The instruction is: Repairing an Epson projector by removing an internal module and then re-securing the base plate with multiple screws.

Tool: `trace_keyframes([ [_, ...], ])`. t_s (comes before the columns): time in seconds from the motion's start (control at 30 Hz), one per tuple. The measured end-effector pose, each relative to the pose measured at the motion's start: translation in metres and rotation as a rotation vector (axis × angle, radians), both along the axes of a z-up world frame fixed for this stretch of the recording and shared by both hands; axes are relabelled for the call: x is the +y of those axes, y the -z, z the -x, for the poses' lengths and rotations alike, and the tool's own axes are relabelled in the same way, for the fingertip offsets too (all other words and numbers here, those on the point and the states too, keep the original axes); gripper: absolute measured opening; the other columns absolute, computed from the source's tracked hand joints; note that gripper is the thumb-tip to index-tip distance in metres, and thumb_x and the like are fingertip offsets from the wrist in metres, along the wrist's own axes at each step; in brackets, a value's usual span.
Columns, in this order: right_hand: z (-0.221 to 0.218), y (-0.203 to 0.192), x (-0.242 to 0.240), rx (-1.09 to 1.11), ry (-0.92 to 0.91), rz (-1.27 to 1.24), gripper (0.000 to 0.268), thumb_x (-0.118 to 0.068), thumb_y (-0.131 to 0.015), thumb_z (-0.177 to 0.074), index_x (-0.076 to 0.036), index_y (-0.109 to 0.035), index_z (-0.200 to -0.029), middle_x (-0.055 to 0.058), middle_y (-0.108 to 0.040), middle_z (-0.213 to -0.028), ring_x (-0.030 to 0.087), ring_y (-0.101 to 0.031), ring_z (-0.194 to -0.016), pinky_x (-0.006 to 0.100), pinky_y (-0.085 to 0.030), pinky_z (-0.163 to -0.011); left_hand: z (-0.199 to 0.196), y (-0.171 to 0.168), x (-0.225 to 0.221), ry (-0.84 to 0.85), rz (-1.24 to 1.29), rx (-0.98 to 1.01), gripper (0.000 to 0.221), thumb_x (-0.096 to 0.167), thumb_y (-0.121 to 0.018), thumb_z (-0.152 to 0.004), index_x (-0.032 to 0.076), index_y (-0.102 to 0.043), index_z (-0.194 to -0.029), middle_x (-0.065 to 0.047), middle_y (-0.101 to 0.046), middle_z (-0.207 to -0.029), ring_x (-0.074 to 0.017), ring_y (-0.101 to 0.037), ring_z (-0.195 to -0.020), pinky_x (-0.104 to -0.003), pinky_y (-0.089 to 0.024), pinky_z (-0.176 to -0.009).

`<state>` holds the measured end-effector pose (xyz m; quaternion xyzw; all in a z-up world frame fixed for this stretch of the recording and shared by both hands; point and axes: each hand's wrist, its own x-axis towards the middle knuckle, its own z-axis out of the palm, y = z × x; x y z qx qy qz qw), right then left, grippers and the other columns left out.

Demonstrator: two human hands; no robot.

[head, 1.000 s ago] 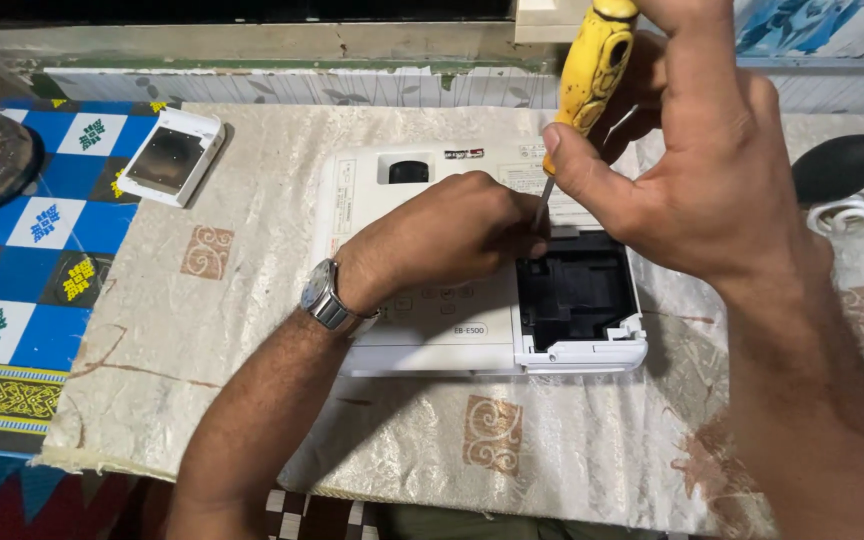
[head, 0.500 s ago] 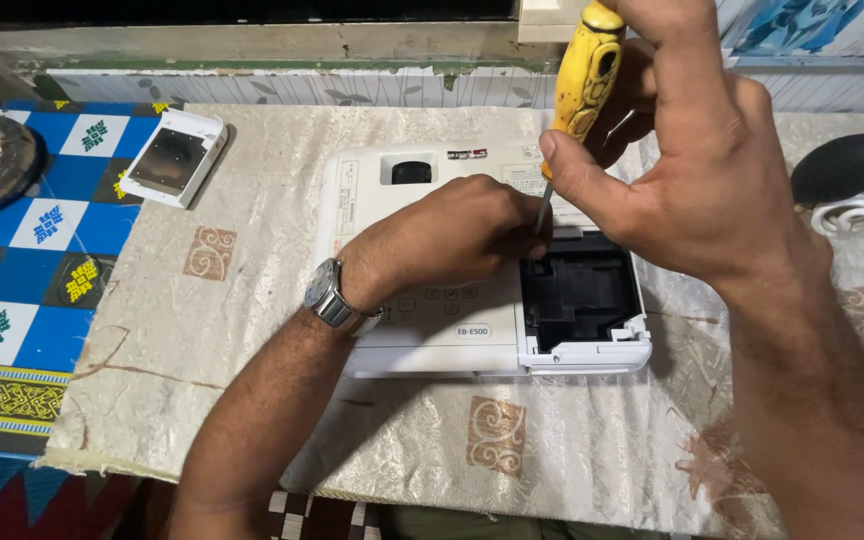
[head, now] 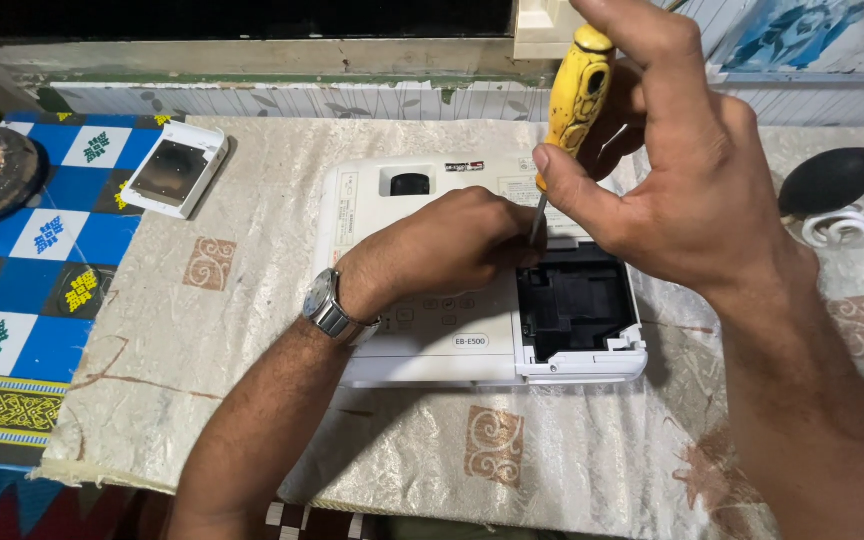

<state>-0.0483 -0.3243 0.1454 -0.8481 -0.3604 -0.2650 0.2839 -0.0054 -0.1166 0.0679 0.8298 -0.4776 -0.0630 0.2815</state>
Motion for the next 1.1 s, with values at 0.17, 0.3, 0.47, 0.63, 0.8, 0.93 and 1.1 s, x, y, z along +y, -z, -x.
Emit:
trace_keyframes([
  [0.17, 0.003, -0.001, 0.001, 0.007, 0.011, 0.010, 0.073, -0.002, -0.081, -0.099, 0.002, -0.039, -0.158, 0.018, -0.052, -0.150, 0.029, -0.067, -0.098, 0.035, -0.057, -0.084, -0.002, 0.002, -0.001, 0.009, -0.006, -0.005, 0.012, 0.002, -0.059, -0.087, 0.009, -0.066, -0.094, -0.009, -0.076, -0.087, -0.0300, -0.070, -0.078, -0.042, -0.050, -0.071],
  [0.3, 0.004, -0.003, 0.001, 0.002, -0.022, 0.017, 0.072, -0.003, -0.083, -0.102, 0.002, -0.038, -0.158, 0.019, -0.053, -0.149, 0.028, -0.068, -0.095, 0.035, -0.059, -0.088, -0.001, -0.001, 0.000, 0.031, 0.022, 0.016, 0.018, -0.001, -0.057, -0.084, 0.010, -0.068, -0.092, -0.006, -0.076, -0.086, -0.0265, -0.071, -0.078, -0.040, -0.051, -0.072],
  [0.47, 0.003, -0.005, 0.003, 0.020, -0.045, 0.008, 0.073, -0.005, -0.082, -0.099, 0.000, -0.037, -0.156, 0.020, -0.051, -0.156, 0.028, -0.070, -0.106, 0.038, -0.059, -0.102, -0.003, 0.001, -0.001, 0.027, 0.001, 0.005, 0.017, 0.002, -0.057, -0.085, 0.010, -0.069, -0.094, -0.007, -0.078, -0.088, -0.0280, -0.072, -0.080, -0.040, -0.051, -0.073],
  [0.63, 0.007, -0.012, 0.000, 0.040, -0.125, -0.015, 0.068, -0.001, -0.084, -0.097, 0.006, -0.042, -0.151, 0.022, -0.054, -0.150, 0.023, -0.067, -0.108, 0.032, -0.056, -0.102, 0.000, -0.001, -0.004, -0.027, -0.021, 0.004, 0.010, 0.013, -0.063, -0.094, 0.008, -0.065, -0.085, -0.013, -0.075, -0.081, -0.0324, -0.067, -0.073, -0.045, -0.046, -0.067],
  [0.8, 0.017, -0.021, 0.011, 0.197, -0.200, -0.104, 0.051, 0.011, -0.059, -0.102, 0.011, -0.036, -0.148, 0.036, -0.064, -0.134, 0.037, -0.070, -0.120, 0.041, -0.059, -0.100, 0.002, -0.006, -0.001, -0.040, -0.032, 0.052, 0.004, 0.013, -0.066, -0.090, 0.010, -0.064, -0.090, -0.012, -0.075, -0.084, -0.0299, -0.069, -0.079, -0.041, -0.048, -0.068],
  [0.93, 0.017, -0.007, 0.009, 0.342, -0.195, -0.222, 0.050, 0.011, -0.059, -0.101, 0.004, -0.033, -0.143, 0.031, -0.064, -0.129, 0.037, -0.071, -0.118, 0.038, -0.059, -0.098, 0.005, -0.009, -0.007, -0.120, -0.147, 0.034, 0.014, 0.027, -0.066, -0.092, 0.013, -0.067, -0.097, -0.009, -0.076, -0.092, -0.0299, -0.071, -0.086, -0.043, -0.051, -0.073],
  [1.1, 0.002, 0.019, -0.003, 0.243, 0.071, -0.227, 0.062, -0.002, -0.089, -0.099, 0.005, -0.045, -0.142, 0.015, -0.042, -0.140, 0.019, -0.051, -0.111, 0.027, -0.049, -0.087, 0.013, -0.016, -0.014, -0.249, 0.027, -0.065, 0.030, 0.045, -0.068, -0.088, 0.015, -0.067, -0.092, -0.007, -0.076, -0.078, -0.0293, -0.070, -0.074, -0.043, -0.049, -0.065],
])
